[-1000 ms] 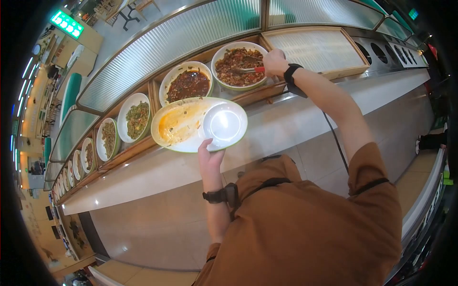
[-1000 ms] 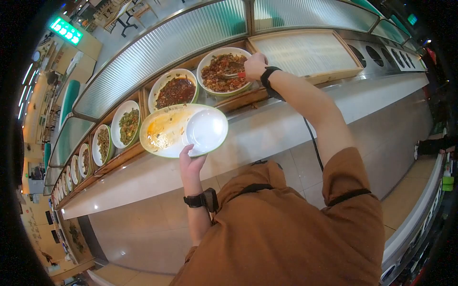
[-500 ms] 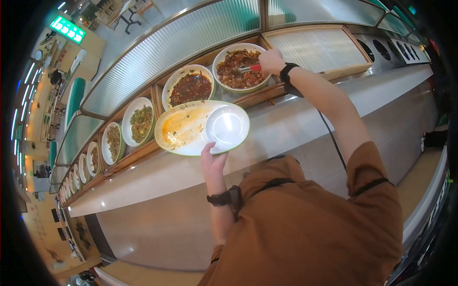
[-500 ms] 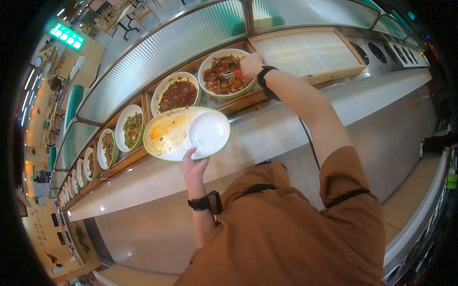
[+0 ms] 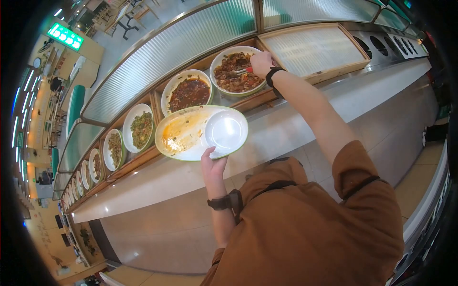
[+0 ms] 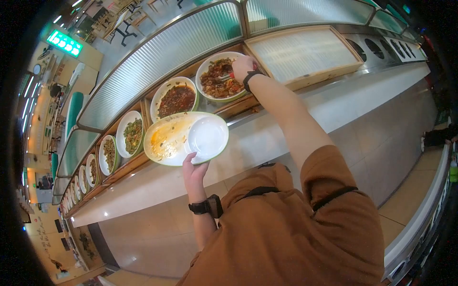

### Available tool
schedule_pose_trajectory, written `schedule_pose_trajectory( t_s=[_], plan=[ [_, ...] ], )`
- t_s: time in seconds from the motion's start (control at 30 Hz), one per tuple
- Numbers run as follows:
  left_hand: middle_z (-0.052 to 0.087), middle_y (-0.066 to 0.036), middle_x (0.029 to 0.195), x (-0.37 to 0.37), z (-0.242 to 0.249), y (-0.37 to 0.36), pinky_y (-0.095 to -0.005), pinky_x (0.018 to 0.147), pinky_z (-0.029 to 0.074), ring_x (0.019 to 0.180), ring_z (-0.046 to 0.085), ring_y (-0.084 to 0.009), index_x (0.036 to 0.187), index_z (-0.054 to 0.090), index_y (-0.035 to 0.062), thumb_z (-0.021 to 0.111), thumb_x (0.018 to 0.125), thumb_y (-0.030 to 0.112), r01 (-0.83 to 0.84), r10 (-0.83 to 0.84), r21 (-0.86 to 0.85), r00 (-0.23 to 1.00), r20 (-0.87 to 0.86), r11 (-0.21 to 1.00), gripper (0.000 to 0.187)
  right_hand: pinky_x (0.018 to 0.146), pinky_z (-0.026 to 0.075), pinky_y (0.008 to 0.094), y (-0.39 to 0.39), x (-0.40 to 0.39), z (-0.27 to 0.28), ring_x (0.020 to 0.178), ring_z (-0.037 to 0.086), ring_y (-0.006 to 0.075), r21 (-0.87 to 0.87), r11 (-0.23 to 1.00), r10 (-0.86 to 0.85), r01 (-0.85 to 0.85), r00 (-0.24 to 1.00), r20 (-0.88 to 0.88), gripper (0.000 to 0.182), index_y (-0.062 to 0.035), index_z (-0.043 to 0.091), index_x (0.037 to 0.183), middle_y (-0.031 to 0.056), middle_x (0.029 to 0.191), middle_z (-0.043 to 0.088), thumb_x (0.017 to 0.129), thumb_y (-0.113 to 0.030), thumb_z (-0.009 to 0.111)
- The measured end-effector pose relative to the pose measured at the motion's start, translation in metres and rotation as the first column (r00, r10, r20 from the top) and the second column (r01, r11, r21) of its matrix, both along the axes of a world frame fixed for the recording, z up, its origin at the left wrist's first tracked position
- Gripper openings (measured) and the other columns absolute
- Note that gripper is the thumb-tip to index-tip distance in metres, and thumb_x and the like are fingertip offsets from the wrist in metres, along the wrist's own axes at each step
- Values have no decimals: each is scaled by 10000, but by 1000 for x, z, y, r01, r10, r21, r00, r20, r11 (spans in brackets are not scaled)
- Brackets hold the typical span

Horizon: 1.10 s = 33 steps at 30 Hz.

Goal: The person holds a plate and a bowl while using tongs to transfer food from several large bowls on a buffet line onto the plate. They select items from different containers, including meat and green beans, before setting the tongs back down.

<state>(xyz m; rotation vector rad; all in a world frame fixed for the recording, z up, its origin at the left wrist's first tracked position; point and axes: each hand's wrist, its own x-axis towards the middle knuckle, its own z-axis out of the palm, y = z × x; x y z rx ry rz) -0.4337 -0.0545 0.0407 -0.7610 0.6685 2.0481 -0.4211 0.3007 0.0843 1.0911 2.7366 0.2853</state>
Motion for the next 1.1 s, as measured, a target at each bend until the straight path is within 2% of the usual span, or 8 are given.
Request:
schedule_pose_trajectory(
  t_s=[0.13,0.37,0.57,0.7,0.73,0.97,1.0,1.1],
  plan=[
    [416,-164,1381,1,2,-1,-533,1122,282,1311,376,-348,1364,362,51,491,745,-66,7,-7,-11,1000,0,1000,644,671,549,400,17,4,-18,803,694,283,-70,990,108,-126,970,-219,205,-47,714,898,131,855,705,742,-172,672],
    [424,-165,1379,-1,-3,-2,-528,1116,291,1305,389,-347,1356,374,36,496,763,-44,14,-14,-27,1000,-7,1000,611,656,542,372,50,19,38,820,689,280,-80,980,170,-185,971,-166,215,-49,708,871,151,880,702,697,-175,707],
    [438,-169,1356,-1,-5,2,-525,1120,286,1301,385,-352,1336,386,22,484,731,-76,-2,3,-35,1000,13,999,621,594,524,367,62,4,57,661,664,252,-561,827,-107,43,991,-81,324,-7,686,769,144,724,680,615,-269,798],
    [423,-178,1367,2,3,5,-531,1119,285,1303,379,-362,1341,374,15,485,731,-71,-11,11,-59,1000,-1,998,626,534,476,380,58,-10,29,572,619,229,-552,834,-49,1,996,-72,335,-17,665,741,86,650,642,639,-303,805],
    [420,-180,1368,1,-1,5,-533,1118,285,1304,378,-364,1343,371,15,486,731,-69,-13,13,-59,1000,-4,998,629,395,381,362,55,-12,23,392,495,195,-570,821,-63,-26,989,-135,304,8,621,646,94,496,538,673,-242,791],
    [423,-166,1368,2,1,7,-527,1118,289,1303,384,-347,1363,356,44,484,743,-71,-36,37,-30,998,41,999,644,374,273,364,78,-39,-9,356,412,185,-847,529,-141,-49,979,-145,255,-17,608,668,74,470,471,731,-213,758],
    [423,-167,1368,2,1,7,-526,1118,290,1302,385,-347,1362,356,43,483,743,-73,-35,36,-20,999,36,999,643,600,460,416,84,-46,-9,558,583,250,-800,600,17,-17,1000,-9,450,-17,646,636,116,557,589,876,-397,623],
    [423,-168,1367,2,1,8,-523,1119,291,1300,387,-345,1362,353,39,480,742,-79,-37,37,3,999,27,999,644,599,462,410,89,-57,-18,580,598,242,-779,620,-48,86,996,72,448,-23,638,611,104,568,602,834,-410,676]
  ],
)
